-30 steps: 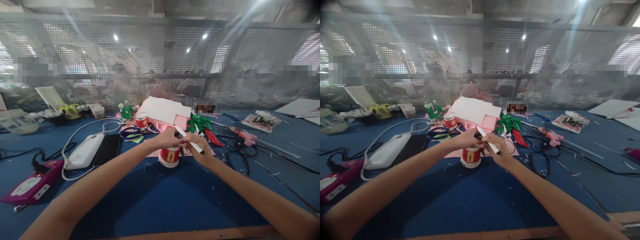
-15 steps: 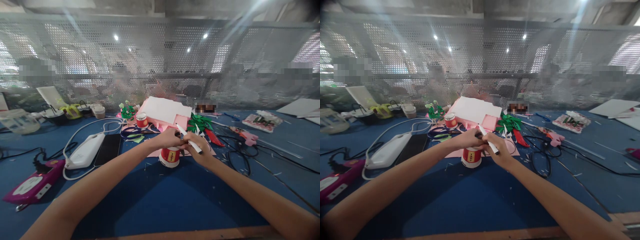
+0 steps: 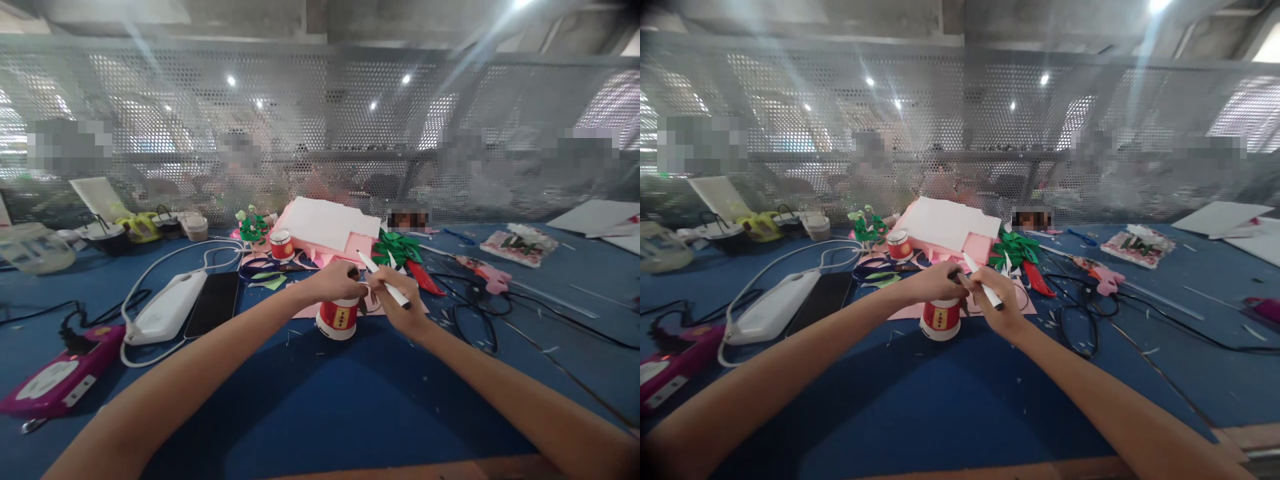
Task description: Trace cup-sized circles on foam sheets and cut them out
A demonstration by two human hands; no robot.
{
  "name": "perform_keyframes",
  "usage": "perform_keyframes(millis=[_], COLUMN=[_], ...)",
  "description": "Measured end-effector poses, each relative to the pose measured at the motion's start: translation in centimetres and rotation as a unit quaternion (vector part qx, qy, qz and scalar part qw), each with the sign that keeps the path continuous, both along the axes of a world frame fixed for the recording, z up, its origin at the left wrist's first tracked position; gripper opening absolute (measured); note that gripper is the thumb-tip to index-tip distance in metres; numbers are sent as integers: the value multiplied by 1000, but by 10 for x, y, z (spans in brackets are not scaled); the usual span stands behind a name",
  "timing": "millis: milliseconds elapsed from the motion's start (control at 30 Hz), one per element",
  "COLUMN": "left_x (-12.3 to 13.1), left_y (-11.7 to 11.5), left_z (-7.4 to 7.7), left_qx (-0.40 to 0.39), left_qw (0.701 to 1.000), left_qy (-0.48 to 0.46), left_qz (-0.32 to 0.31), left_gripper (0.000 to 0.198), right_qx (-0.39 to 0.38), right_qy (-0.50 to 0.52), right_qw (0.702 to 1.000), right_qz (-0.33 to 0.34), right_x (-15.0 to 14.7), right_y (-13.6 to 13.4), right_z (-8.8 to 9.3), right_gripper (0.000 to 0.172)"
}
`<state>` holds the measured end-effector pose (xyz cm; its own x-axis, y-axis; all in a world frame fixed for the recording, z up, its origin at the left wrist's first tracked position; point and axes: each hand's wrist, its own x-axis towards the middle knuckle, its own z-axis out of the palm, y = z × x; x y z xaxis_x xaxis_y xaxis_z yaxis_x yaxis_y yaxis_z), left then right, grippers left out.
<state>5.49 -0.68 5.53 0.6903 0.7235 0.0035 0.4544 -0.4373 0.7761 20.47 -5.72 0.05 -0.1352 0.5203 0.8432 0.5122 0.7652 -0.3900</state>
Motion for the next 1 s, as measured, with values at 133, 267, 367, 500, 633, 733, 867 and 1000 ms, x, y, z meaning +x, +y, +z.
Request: perform_keyframes(millis=[133, 267, 367, 500, 633, 733, 867, 1000], left_x=[-2, -9, -14, -18, -19, -19, -19, -18], left_y=[3, 8, 14, 25, 35, 38, 38, 36], left_z=[4, 12, 20, 23, 14, 5, -1, -2], left_qx=[-46, -83, -89, 19, 80, 72, 54, 66], left_qw=[998, 992, 988, 984, 977, 979, 980, 978], left_qy=[-18, -66, -99, -68, -11, -22, -36, -28], left_qz=[30, 64, 84, 164, 199, 189, 187, 194], left_gripper=[16, 16, 10, 16, 23, 25, 27, 26], right_qx=[-21, -64, -85, -85, -88, -103, -127, -144], right_qy=[12, 68, 59, 52, 86, 107, 181, 230], right_qw=[998, 993, 993, 993, 988, 985, 973, 961], right_qz=[-55, -68, -55, -68, -97, -89, -66, -57], right_x=[4, 7, 11, 13, 11, 11, 13, 15], right_y=[4, 7, 7, 5, 4, 7, 12, 16], right_z=[-3, -5, -6, -5, -4, -5, -6, -5], right_gripper=[18, 16, 20, 31, 16, 17, 22, 29])
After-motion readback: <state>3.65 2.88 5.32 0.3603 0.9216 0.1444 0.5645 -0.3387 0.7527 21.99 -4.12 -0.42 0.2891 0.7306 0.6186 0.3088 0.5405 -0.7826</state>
